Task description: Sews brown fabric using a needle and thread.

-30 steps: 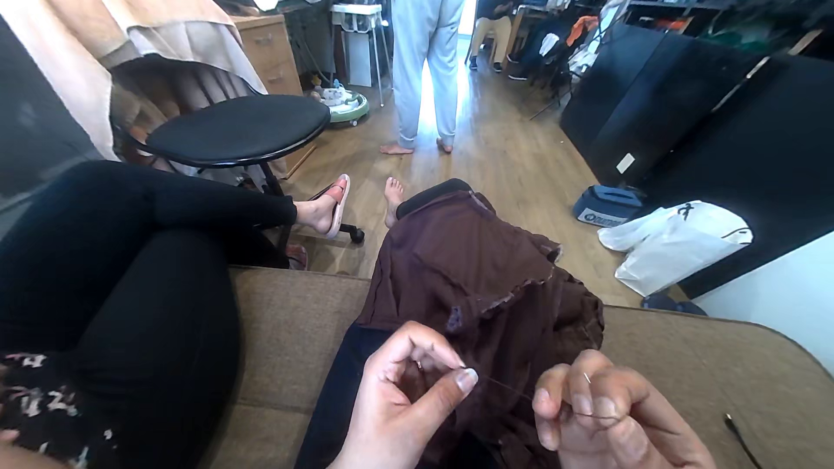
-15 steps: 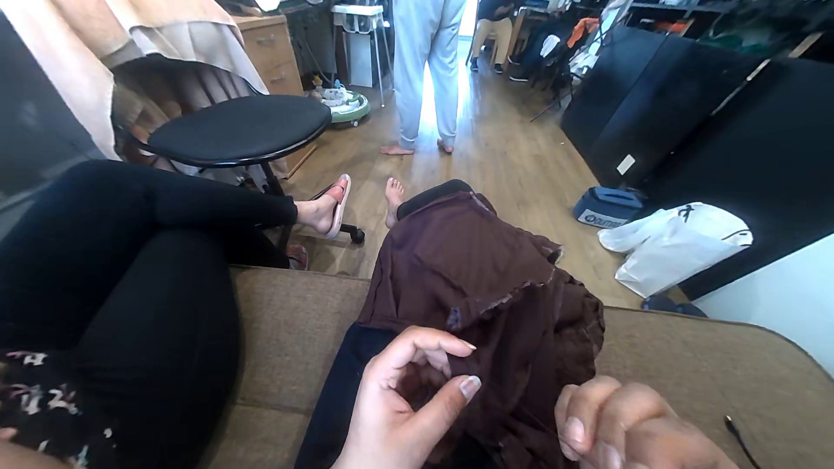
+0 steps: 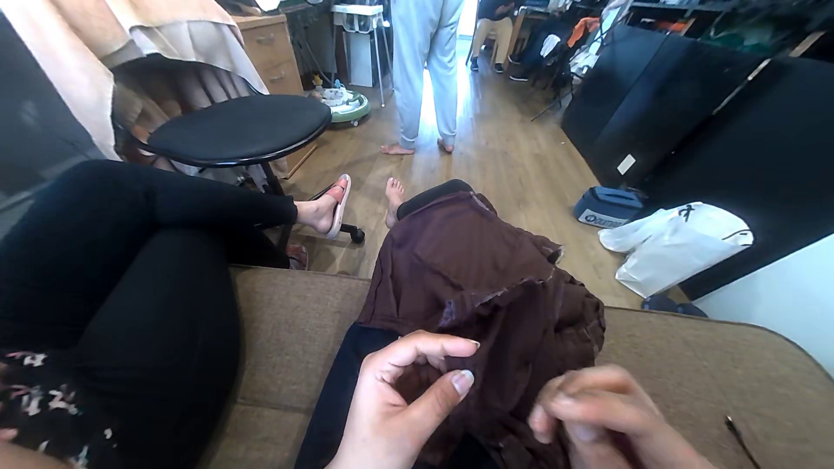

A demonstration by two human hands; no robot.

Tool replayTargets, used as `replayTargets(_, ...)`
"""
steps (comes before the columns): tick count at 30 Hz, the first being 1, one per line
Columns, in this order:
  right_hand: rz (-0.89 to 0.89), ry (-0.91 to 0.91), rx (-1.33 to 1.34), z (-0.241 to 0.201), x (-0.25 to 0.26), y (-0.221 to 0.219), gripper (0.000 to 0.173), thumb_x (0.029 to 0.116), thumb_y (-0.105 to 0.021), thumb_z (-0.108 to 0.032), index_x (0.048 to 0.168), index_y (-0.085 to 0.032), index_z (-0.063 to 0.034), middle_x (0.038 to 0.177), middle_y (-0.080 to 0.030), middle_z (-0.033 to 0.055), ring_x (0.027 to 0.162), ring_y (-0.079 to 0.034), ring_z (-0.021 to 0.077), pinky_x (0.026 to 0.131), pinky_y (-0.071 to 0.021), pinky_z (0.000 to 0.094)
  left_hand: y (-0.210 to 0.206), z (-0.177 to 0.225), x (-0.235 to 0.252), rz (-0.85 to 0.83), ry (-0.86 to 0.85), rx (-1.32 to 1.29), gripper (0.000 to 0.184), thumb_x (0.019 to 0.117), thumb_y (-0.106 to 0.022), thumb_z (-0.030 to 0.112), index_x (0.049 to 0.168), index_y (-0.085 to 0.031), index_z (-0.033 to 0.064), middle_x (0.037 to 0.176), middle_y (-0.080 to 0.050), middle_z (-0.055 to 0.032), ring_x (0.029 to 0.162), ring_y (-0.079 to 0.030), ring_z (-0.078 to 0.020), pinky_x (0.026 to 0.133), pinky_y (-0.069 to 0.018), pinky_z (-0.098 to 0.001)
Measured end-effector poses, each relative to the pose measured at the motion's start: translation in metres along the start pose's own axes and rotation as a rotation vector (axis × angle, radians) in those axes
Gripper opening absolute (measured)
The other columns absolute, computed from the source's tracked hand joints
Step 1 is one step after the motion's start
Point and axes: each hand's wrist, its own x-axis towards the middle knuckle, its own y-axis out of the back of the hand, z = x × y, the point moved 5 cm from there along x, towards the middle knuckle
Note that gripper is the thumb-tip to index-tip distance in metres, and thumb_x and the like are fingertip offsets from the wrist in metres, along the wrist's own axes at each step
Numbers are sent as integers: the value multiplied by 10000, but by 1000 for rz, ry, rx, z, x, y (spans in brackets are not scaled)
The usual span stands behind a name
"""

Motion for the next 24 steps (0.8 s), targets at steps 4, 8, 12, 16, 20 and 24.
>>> replayTargets(4, -14, 40, -427, 9, -2, -17, 225, 1008, -662, -255, 1099, -711, -55, 999, -659, 54, 914, -633, -2, 795, -537, 120, 1, 0, 0, 9, -16, 20, 194, 960, -682, 69, 1141, -752, 55, 1027, -750, 13, 867, -686, -15, 778, -581, -186)
replayTargets(8, -34, 106, -511, 10, 0, -23, 152, 983, -682, -187, 938, -710, -45, 913, -663, 56, 932, -633, 27, 847, -511, 108, 2, -2, 0, 30, -59, 84, 173, 949, -694, 72, 1110, -758, 65, 996, -750, 16, 844, -683, -14, 761, -580, -182)
replayTargets(12, -121, 30, -165, 8, 3, -13, 177, 1057, -570, -243, 961, -648, -115, 1024, -656, -8, 1076, -649, 46, 937, -559, 207, 1, 0, 1, 45, -70, 98, 157, 928, -703, 55, 1083, -719, 81, 940, -726, 62, 815, -664, 14, 748, -566, -162)
replayTargets(16, -115, 38, 213, 6, 7, -11, 151, 1064, -556, -222, 1021, -678, -143, 1070, -656, -24, 1052, -674, 93, 902, -586, 253, -2, 0, 0, 49, -54, 39, 218, 881, -726, -5, 1005, -598, 121, 894, -675, 85, 798, -654, 21, 730, -572, -163)
replayTargets(20, -75, -114, 374, 12, 6, -22, 174, 1069, -555, -228, 1024, -679, -116, 962, -641, -35, 787, -634, 4, 677, -552, 150, -4, -1, 1, 51, -130, 109, 262, 862, -746, 17, 923, -531, 154, 852, -634, 91, 772, -595, 62, 668, -498, -99)
replayTargets(24, -38, -208, 447, 23, 3, -23, 161, 1054, -577, -216, 992, -677, -105, 893, -611, -59, 731, -561, -33, 643, -484, 129, -1, -3, 2, 55, -281, 237, 266, 881, -746, 34, 897, -497, 124, 844, -646, 47, 809, -606, 32, 711, -490, -118)
